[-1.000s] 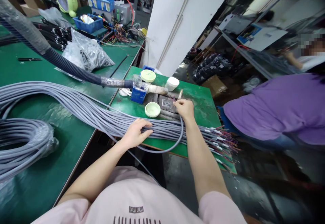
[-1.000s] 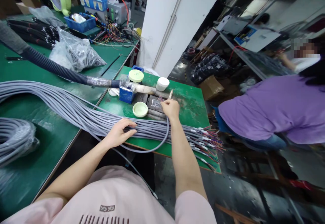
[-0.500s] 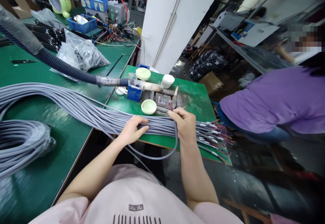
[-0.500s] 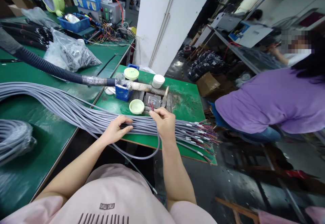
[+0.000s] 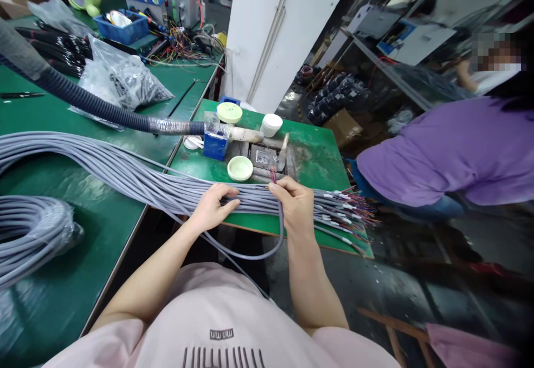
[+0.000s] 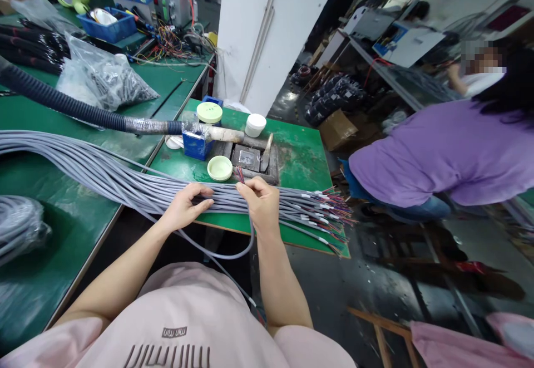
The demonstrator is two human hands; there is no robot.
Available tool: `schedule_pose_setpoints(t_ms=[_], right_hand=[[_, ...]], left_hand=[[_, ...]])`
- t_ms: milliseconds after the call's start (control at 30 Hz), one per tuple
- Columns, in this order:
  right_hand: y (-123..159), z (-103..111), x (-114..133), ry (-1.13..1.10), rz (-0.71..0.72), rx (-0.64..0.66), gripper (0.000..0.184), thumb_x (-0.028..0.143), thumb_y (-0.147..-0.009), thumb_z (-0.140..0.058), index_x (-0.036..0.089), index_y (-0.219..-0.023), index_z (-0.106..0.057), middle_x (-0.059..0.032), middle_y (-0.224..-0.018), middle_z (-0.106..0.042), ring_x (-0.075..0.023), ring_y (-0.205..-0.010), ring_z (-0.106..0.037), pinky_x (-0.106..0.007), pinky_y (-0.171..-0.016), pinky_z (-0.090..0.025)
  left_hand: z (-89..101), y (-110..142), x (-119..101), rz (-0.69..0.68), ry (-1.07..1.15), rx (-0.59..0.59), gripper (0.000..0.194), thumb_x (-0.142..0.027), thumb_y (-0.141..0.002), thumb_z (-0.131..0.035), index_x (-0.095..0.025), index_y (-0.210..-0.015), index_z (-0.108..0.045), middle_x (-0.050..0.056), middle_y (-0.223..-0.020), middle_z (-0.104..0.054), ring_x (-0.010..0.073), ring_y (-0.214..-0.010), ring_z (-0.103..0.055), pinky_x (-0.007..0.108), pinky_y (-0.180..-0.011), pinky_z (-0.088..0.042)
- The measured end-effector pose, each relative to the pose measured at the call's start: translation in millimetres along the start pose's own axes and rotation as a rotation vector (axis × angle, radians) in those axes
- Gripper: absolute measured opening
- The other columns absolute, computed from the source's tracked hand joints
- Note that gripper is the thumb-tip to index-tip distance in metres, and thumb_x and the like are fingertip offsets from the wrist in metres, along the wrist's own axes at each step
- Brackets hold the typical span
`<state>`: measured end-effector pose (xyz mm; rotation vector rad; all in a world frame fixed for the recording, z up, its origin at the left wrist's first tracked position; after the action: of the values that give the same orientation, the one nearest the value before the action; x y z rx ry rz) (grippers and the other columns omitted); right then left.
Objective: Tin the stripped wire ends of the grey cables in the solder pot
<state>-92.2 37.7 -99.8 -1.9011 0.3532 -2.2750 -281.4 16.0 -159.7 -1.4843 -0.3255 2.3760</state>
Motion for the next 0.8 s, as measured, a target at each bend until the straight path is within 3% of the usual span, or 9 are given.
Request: schedule_pose_setpoints(t_ms=[467, 667, 800], right_hand=[[7, -1, 2, 0.093, 0.103, 0.012, 0.02, 0.026, -0.076, -0.067, 0.019, -0.059, -0.06, 0.0041, -0.06, -0.046, -0.0117, -0.06, -0.043, -0.028, -0.061, -0.035], [19, -8, 15, 0.154, 0.169, -0.001, 0.018, 0.024, -0.078, -0.065, 0.02, -0.061, -0.06, 0.0039, -0.061, -0.049, -0.011, -0.058, -0.045, -0.026, -0.057, -0.037], [27, -12, 22, 0.176, 0.216, 0.004, 0.018, 0.02, -0.079, -0.065, 0.019, -0.061, -0.06, 0.0042, -0.06, -0.049, -0.01, -0.057, -0.044, -0.025, -0.056, -0.037]], left_hand=[[0.4, -1, -2, 0.01, 0.041, -0.026, 0.013, -0.027, -0.081, -0.067, -0.019, -0.09, -0.068, 0.006, -0.091, -0.071, 0.02, -0.089, -0.062, 0.036, -0.085, -0.048], [-11.2, 13, -12, 0.168, 0.413, -0.292, 0.013, -0.03, -0.079, -0.069, -0.017, -0.081, -0.072, 0.004, -0.08, -0.07, 0.0156, -0.077, -0.062, 0.03, -0.076, -0.049], [-31.1, 23, -21, 0.352, 0.78, -0.287, 0.022, -0.035, -0.069, -0.079, -0.016, -0.079, -0.074, 0.003, -0.075, -0.071, 0.013, -0.071, -0.062, 0.026, -0.072, -0.05]])
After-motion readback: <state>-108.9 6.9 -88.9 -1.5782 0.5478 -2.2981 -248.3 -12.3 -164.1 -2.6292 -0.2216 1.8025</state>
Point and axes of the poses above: each hand's wrist, its own y-axis away from the middle knuckle, its own z-axis out of the back of the hand, x = y × z, the point moved 3 cm from there along -y, towards the middle knuckle
